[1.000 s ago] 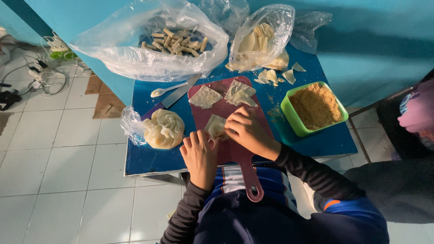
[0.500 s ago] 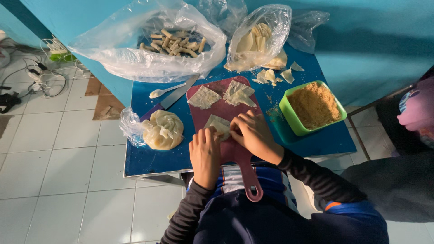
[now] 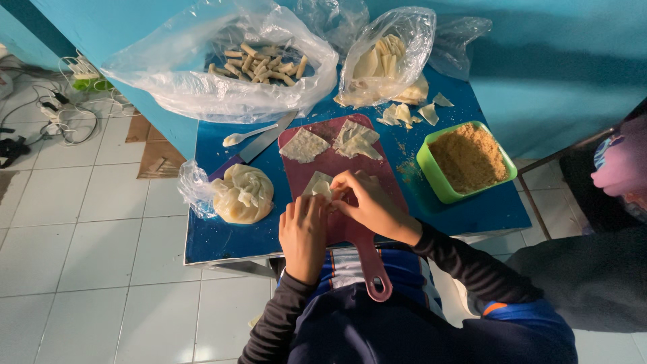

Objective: The person sits at a small table and folds filled pastries. They take thin dough wrappers, add a scoop of brown filling from a green container, fold the wrappers into triangles by hand, and set the finished pastries on a pile on the table, then handle a stack of dough wrappers.

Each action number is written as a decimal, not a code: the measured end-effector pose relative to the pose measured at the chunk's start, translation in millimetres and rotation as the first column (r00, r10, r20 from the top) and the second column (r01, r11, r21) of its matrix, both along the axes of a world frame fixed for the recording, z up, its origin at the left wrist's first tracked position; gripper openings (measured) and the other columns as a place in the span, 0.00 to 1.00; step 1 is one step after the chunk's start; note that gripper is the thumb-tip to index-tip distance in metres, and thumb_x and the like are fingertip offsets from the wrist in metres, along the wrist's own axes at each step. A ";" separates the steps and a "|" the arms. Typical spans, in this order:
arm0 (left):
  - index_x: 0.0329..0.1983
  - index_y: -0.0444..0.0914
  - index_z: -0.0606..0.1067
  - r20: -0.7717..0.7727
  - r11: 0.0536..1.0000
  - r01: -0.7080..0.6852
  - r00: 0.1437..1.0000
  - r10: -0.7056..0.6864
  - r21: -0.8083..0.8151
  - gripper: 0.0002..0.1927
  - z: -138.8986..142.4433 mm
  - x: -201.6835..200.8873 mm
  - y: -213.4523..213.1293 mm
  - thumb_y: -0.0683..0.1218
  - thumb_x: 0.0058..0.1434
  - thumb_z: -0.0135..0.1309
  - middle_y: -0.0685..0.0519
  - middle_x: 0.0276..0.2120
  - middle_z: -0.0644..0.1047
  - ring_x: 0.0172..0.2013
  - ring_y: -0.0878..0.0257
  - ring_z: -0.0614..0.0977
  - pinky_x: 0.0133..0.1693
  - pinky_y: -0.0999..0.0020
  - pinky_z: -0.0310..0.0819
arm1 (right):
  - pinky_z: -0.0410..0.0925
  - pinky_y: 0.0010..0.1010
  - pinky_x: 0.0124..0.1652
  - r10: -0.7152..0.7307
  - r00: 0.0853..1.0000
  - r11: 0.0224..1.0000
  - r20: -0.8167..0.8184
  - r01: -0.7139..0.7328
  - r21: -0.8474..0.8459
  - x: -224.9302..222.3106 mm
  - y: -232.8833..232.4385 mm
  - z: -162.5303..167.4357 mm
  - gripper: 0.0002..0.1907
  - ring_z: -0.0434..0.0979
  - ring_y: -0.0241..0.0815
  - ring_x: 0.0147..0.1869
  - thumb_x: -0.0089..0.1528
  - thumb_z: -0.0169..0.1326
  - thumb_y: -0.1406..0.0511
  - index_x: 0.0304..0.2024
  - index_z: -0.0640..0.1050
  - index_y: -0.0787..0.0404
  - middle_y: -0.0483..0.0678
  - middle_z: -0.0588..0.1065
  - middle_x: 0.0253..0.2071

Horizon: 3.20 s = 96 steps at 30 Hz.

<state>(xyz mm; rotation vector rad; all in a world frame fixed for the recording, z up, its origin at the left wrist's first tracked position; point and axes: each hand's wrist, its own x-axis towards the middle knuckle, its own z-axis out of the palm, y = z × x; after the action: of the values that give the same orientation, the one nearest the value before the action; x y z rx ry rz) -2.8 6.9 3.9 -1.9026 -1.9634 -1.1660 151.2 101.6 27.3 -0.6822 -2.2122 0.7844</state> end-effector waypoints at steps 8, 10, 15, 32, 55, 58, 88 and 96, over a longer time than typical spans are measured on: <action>0.46 0.39 0.74 0.011 0.997 -0.027 1.000 0.028 -0.068 0.12 4.5 -1.8 0.9 0.47 0.63 0.60 0.53 0.38 0.76 0.41 0.54 0.77 0.43 0.59 0.68 | 0.67 0.39 0.50 -0.002 0.995 0.970 0.097 -0.021 0.241 -0.7 -1.6 -11.2 0.14 0.74 0.52 0.50 0.59 0.58 0.74 0.47 0.81 0.59 0.48 0.78 0.43; 0.46 0.39 0.73 0.024 0.997 0.021 1.000 -0.019 -0.070 0.13 7.8 -5.2 -1.1 0.47 0.62 0.60 0.53 0.39 0.76 0.42 0.53 0.77 0.43 0.58 0.68 | 0.66 0.39 0.51 0.018 0.996 0.961 0.090 -0.042 0.274 0.5 -2.9 -13.3 0.14 0.73 0.51 0.51 0.58 0.58 0.74 0.47 0.81 0.58 0.46 0.78 0.45; 0.48 0.40 0.74 0.015 0.961 0.257 0.966 -0.257 -0.100 0.17 18.5 -34.1 -9.7 0.47 0.56 0.62 0.53 0.41 0.77 0.43 0.52 0.76 0.45 0.58 0.68 | 0.66 0.39 0.53 0.023 0.987 0.916 0.158 -0.084 0.391 4.4 2.0 -17.3 0.12 0.72 0.50 0.53 0.57 0.57 0.74 0.44 0.81 0.60 0.46 0.76 0.48; 0.42 0.40 0.75 -0.027 0.979 0.205 0.978 -0.205 0.001 0.09 12.6 -38.2 13.3 0.46 0.61 0.58 0.55 0.32 0.78 0.37 0.56 0.79 0.42 0.60 0.67 | 0.65 0.39 0.46 0.087 0.986 0.971 0.142 -0.116 0.210 -8.1 25.7 -13.6 0.06 0.73 0.47 0.47 0.61 0.61 0.66 0.39 0.80 0.60 0.45 0.77 0.38; 0.43 0.39 0.75 -0.193 0.966 0.255 0.947 -0.257 -0.040 0.09 7.9 -41.0 12.9 0.42 0.58 0.57 0.54 0.39 0.77 0.41 0.54 0.76 0.45 0.60 0.70 | 0.59 0.42 0.51 -0.046 0.984 0.806 0.171 -0.064 0.589 -7.1 9.5 -13.4 0.11 0.72 0.46 0.52 0.60 0.64 0.63 0.38 0.77 0.60 0.45 0.75 0.41; 0.44 0.39 0.74 -0.258 0.969 0.248 0.935 -0.243 -0.016 0.11 8.4 -41.2 15.8 0.43 0.58 0.56 0.52 0.40 0.77 0.42 0.54 0.76 0.46 0.59 0.69 | 0.60 0.42 0.51 -0.014 0.988 0.878 0.156 -0.062 0.474 -8.9 17.7 -13.4 0.10 0.73 0.44 0.50 0.59 0.63 0.66 0.40 0.77 0.60 0.43 0.76 0.39; 0.44 0.40 0.76 -0.184 0.988 0.151 0.972 -0.145 0.018 0.10 3.7 -35.0 21.9 0.41 0.59 0.56 0.53 0.39 0.75 0.42 0.54 0.76 0.43 0.60 0.71 | 0.58 0.45 0.51 -0.180 0.972 0.831 0.152 0.068 0.551 -19.6 15.7 -18.2 0.09 0.71 0.47 0.53 0.57 0.62 0.66 0.40 0.78 0.57 0.44 0.74 0.43; 0.41 0.44 0.77 -0.111 0.997 -0.014 0.994 0.005 -0.081 0.05 0.9 -35.0 37.9 0.46 0.63 0.59 0.55 0.37 0.75 0.42 0.54 0.76 0.42 0.56 0.69 | 0.57 0.47 0.55 -0.181 0.970 0.806 0.159 0.054 0.589 -20.9 23.3 -20.1 0.12 0.71 0.45 0.55 0.60 0.62 0.65 0.45 0.77 0.58 0.43 0.74 0.44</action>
<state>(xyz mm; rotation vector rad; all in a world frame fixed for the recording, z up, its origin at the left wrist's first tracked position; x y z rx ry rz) -37.8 44.7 4.8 -1.9499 -1.9878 -0.9691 130.3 125.0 7.2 -0.5953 -2.3897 -0.0601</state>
